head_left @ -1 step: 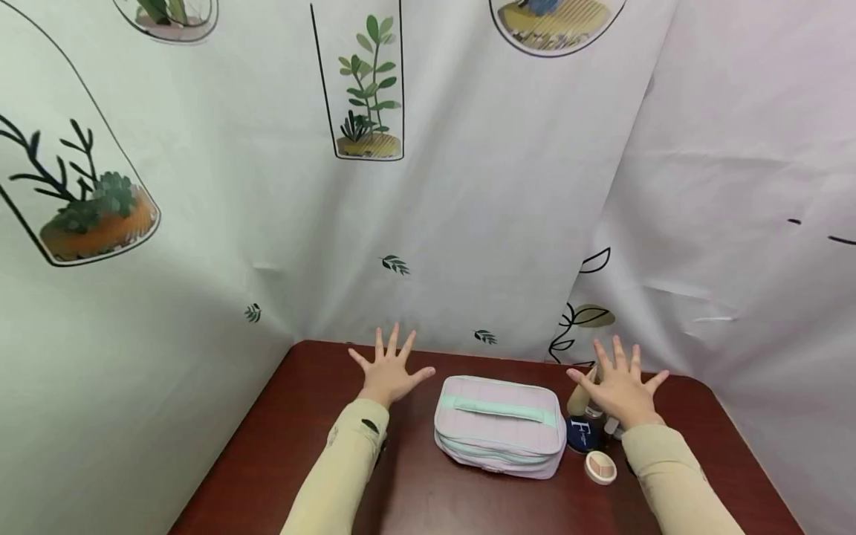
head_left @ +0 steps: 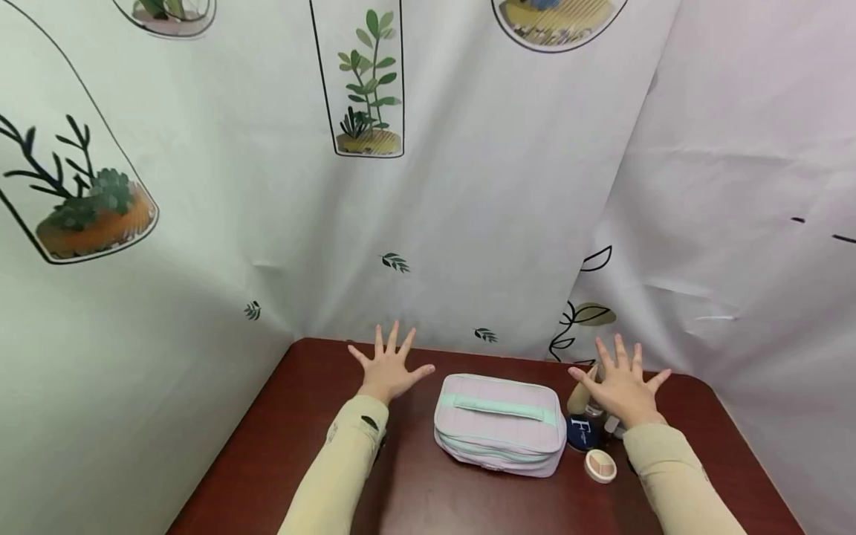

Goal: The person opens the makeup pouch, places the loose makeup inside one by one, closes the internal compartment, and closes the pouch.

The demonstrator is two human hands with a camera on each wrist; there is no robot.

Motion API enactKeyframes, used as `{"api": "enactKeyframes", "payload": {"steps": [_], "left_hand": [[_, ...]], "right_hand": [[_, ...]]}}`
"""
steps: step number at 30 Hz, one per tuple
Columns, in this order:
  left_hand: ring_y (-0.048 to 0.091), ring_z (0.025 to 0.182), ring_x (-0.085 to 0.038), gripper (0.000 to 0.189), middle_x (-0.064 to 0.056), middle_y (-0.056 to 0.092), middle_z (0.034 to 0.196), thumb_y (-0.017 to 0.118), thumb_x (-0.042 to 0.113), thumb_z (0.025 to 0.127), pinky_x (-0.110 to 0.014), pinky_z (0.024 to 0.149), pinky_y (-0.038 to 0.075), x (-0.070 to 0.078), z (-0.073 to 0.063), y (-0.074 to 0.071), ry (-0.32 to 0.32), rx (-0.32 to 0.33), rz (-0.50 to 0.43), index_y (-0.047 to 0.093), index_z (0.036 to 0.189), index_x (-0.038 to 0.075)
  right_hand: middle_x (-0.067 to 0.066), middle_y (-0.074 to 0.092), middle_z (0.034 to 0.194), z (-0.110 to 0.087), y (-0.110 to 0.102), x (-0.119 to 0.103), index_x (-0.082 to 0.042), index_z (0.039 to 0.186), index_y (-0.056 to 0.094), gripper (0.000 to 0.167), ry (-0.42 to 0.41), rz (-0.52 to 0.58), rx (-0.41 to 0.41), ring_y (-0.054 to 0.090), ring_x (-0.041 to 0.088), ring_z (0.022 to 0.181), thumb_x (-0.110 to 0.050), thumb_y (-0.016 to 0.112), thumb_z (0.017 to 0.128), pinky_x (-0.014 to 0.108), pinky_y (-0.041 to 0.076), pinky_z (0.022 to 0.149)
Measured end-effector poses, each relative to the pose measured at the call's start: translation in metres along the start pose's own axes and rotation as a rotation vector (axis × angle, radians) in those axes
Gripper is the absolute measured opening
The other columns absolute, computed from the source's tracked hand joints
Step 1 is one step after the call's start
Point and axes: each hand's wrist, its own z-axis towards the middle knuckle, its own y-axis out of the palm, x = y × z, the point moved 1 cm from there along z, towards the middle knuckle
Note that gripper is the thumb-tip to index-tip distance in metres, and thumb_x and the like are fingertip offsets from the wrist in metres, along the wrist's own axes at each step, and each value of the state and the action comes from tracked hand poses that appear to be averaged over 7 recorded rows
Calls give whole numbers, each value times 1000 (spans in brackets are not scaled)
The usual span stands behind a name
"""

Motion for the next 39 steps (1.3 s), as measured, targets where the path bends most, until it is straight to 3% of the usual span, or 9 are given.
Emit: {"api": "enactKeyframes", "payload": {"steps": [5,9,12,14,17,21,27,32,39], "left_hand": [[-7,138,-36,88,-4,5,155,43,77,77,-75,90,-7,12,-1,10,92,-13,-2,15,149,33],[1,139,-34,86,-7,10,154,53,67,79,-70,97,1,37,-13,30,317,-155,-63,21,148,28],[10,139,-30,81,-7,17,153,58,61,80,-63,102,14,52,-26,41,396,-298,-119,28,146,26],[15,139,-27,77,-6,22,152,60,59,80,-58,103,22,57,-33,45,383,-342,-118,34,144,25],[20,138,-24,75,-4,26,150,62,58,78,-53,102,28,59,-39,47,335,-348,-85,38,142,25],[25,136,-25,73,-6,32,147,66,56,76,-51,100,31,54,-41,45,323,-341,-114,45,137,23],[31,128,-32,56,-11,38,140,57,48,88,-52,97,32,40,-28,50,293,-299,-405,49,133,17],[35,119,-38,35,-20,44,124,43,17,98,-52,95,33,25,-17,65,60,-103,-725,44,131,4],[37,120,-41,35,-22,48,127,44,3,96,-53,95,33,18,-26,100,-51,-145,-764,46,131,0]], "right_hand": [[20,3,152,1,1,-9,-15,149,17,84,-101,-11,112,-15,40,135,-65,42,86,66,-24,88],[17,30,145,-4,17,-35,-10,136,46,70,-371,40,299,19,39,134,-50,61,80,61,10,103],[18,45,133,-15,37,-61,-7,123,58,59,-557,92,268,40,39,120,-39,70,75,57,33,92],[18,44,134,-21,51,-75,-7,124,57,58,-562,142,139,42,39,119,-38,70,77,58,35,91],[21,37,139,-26,67,-87,-5,132,50,61,-408,230,-10,35,43,124,-37,67,82,60,31,94],[24,31,143,-28,77,-94,-3,136,44,67,-272,253,-50,24,46,130,-35,67,81,65,17,99],[13,29,148,-33,89,-101,-17,137,47,78,-458,125,-119,19,39,135,-58,67,73,68,7,99],[12,33,146,-34,97,-102,-18,137,47,85,-469,138,-190,21,40,134,-67,64,69,68,7,99],[12,36,144,-44,110,-94,-16,134,51,84,-483,189,-126,25,41,132,-65,66,68,68,8,98]]}}
